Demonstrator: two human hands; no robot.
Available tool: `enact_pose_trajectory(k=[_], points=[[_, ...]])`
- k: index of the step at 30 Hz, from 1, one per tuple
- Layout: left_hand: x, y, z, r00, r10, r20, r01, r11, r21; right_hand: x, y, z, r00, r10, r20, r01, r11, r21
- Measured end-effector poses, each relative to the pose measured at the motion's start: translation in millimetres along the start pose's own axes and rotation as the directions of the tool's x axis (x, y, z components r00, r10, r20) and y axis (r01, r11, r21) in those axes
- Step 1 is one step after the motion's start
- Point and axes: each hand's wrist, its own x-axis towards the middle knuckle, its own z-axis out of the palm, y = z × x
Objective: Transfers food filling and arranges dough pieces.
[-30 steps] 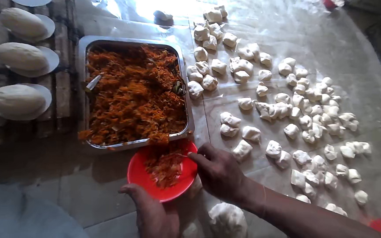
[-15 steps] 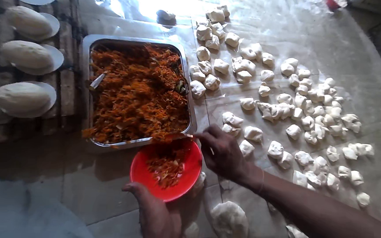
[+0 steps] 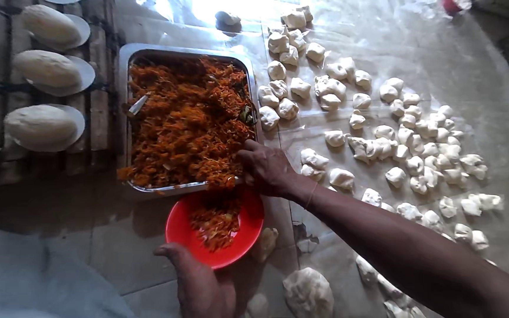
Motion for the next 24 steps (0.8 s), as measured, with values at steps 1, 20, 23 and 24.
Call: enact_pose_trajectory(k=[1,20,23,24], points=[[0,0,0,1.000,-0.002,0.005,0.002,1.000,-0.006,3,0,-4,1.000,0.012,0.009,-0.012,1.000,-0.005],[-2,2,2,1.000,0.000,0.018,0.000,1.000,0.007,-84,-34,-26,0.953,-0.275,-0.123,0.278,0.961,0.000],[-3,0,1,1.000,0.008,0.009,-0.008,0.999,0.034,-68,-15,-28,0.950,-0.174,-0.258,0.167,0.985,-0.048],[-2,0,1,1.000,0.011,0.010,-0.011,0.999,0.036,-58,-7,-27,0.948,-0.134,-0.289,0.114,0.990,-0.088]])
